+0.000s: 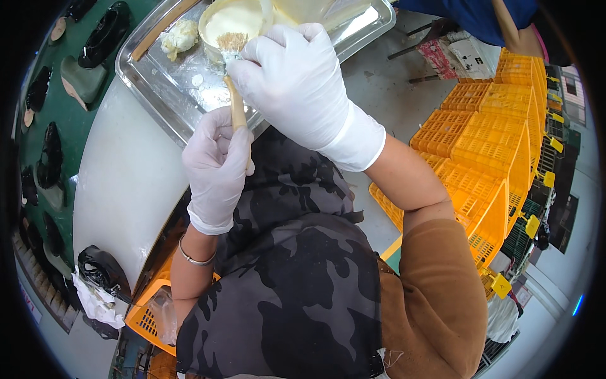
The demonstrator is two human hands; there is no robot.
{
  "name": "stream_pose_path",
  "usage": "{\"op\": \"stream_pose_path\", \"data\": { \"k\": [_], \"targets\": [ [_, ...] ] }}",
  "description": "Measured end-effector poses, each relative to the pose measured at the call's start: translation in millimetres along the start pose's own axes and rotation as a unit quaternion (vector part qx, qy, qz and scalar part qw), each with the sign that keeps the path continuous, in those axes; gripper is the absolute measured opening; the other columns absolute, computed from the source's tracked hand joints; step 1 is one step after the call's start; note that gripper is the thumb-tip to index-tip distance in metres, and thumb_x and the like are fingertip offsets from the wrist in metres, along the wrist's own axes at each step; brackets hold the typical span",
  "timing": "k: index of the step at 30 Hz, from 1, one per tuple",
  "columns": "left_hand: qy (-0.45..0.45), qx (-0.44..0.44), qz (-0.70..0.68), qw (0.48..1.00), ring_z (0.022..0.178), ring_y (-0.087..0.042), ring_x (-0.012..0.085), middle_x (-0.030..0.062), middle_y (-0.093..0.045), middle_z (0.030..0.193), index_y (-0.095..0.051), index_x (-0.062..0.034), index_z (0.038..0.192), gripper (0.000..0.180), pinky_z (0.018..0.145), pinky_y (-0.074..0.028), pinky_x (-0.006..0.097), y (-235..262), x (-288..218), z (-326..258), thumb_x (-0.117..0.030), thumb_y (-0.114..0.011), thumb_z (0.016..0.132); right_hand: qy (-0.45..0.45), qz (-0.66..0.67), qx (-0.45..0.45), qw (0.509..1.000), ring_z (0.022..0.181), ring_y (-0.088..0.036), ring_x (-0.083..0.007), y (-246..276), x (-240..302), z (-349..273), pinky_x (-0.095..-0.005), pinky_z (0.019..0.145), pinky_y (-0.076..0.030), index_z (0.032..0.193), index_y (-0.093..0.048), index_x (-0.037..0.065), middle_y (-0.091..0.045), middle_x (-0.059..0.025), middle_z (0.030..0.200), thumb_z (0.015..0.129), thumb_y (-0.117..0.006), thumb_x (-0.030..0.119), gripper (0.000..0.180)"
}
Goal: The person repeatedly picks up shoe parts from a yellow basket, applies a white adhesive to the inner surface using a brush, and places the parts back on the table. The process is repeated for multiple shoe parts throughout the clip.
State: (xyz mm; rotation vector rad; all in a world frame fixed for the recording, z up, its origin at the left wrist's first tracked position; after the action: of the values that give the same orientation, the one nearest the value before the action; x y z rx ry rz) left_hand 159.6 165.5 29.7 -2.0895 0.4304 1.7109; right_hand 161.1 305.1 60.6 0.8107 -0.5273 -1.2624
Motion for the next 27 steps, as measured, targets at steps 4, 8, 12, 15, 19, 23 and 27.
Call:
{"op": "stream_pose_path", "data": {
  "k": [4, 8, 12, 15, 19, 23, 27],
  "targets": [
    [-0.020, -0.001, 0.028, 0.999, 0.051, -0.046, 0.0029, 0.0022, -0.055, 0.074, -0.052, 0.0041, 0.102, 0.019, 0.046, -0.037, 0.016, 0.2, -0.3, 0.1, 0.000, -0.051, 0.083, -0.014, 0.042, -0.002, 0.999, 0.068, -0.051, -0.0162, -3.1, -1.1, 1.7, -0.0311, 0.062, -0.034, 0.073, -0.055, 0.014, -0.051, 0.0025, 0.070, 0.062, -0.065, 0.016, 0.015],
    [-0.004, 0.007, 0.012, 1.000, 0.056, -0.046, 0.0023, 0.0018, -0.055, 0.075, -0.052, 0.0034, 0.098, 0.016, 0.049, -0.038, 0.017, 0.1, 1.7, 0.5, 0.000, -0.053, 0.083, -0.061, 0.199, 0.010, 0.978, 0.066, -0.052, -0.0199, -0.4, -3.4, 1.8, -0.0315, 0.062, -0.036, 0.072, -0.055, 0.014, -0.051, 0.0001, 0.068, 0.062, -0.064, 0.014, 0.013],
    [-0.059, 0.016, -0.015, 0.998, 0.071, -0.049, 0.0037, 0.0028, -0.055, 0.080, -0.051, 0.0032, 0.092, 0.012, 0.061, -0.041, 0.018, 2.4, 4.1, 5.2, 0.001, -0.056, 0.080, -0.062, 0.347, 0.063, 0.934, 0.062, -0.052, -0.0183, 14.5, 24.6, 10.7, -0.0277, 0.058, -0.036, 0.073, -0.058, 0.012, -0.053, -0.0008, 0.066, 0.061, -0.065, 0.002, 0.017],
    [-0.133, 0.017, 0.039, 0.990, 0.072, -0.051, 0.0047, 0.0027, -0.055, 0.080, -0.051, 0.0024, 0.097, 0.018, 0.062, -0.043, 0.019, 3.8, -3.9, 3.1, -0.001, -0.057, 0.081, -0.067, 0.427, 0.092, 0.897, 0.064, -0.052, -0.0200, 30.3, 30.2, 13.9, -0.0301, 0.059, -0.037, 0.077, -0.058, 0.013, -0.053, -0.0008, 0.069, 0.064, -0.064, 0.007, 0.015],
    [0.002, 0.023, -0.047, 0.999, 0.061, -0.050, 0.0050, 0.0035, -0.057, 0.078, -0.052, 0.0034, 0.102, 0.020, 0.054, -0.041, 0.017, 8.8, -5.3, -0.1, -0.002, -0.054, 0.083, -0.085, 0.477, 0.107, 0.868, 0.063, -0.055, -0.0172, 46.0, 14.1, 17.6, -0.0260, 0.057, -0.042, 0.077, -0.060, 0.010, -0.056, -0.0003, 0.070, 0.068, -0.063, 0.003, 0.012],
    [0.099, 0.002, -0.099, 0.990, 0.047, -0.042, 0.0026, 0.0040, -0.058, 0.073, -0.051, 0.0045, 0.104, 0.022, 0.042, -0.033, 0.015, 4.5, -8.8, 0.4, -0.006, -0.049, 0.085, -0.313, 0.487, 0.062, 0.813, 0.068, -0.054, -0.0079, 41.6, -12.5, -4.0, -0.0215, 0.064, -0.045, 0.078, -0.059, 0.003, -0.060, -0.0027, 0.075, 0.074, -0.061, -0.001, 0.006],
    [0.092, 0.014, -0.107, 0.990, 0.048, -0.043, 0.0029, 0.0049, -0.059, 0.075, -0.051, 0.0046, 0.106, 0.024, 0.042, -0.034, 0.015, 7.9, -8.2, 0.2, -0.009, -0.049, 0.086, -0.216, 0.221, 0.089, 0.947, 0.064, -0.056, -0.0190, 33.6, -29.1, -18.3, -0.0275, 0.063, -0.045, 0.079, -0.059, 0.003, -0.059, -0.0066, 0.072, 0.075, -0.061, 0.005, 0.005]
  ]
}}
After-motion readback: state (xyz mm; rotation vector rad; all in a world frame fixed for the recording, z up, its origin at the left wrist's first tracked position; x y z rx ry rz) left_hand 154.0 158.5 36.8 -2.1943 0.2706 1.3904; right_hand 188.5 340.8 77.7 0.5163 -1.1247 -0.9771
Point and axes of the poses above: each hand's wrist, its own z-axis towards the middle knuckle, its own y-axis out of the back of the hand, x = y × z, the point moved 3 cm from there along z, towards the middle knuckle
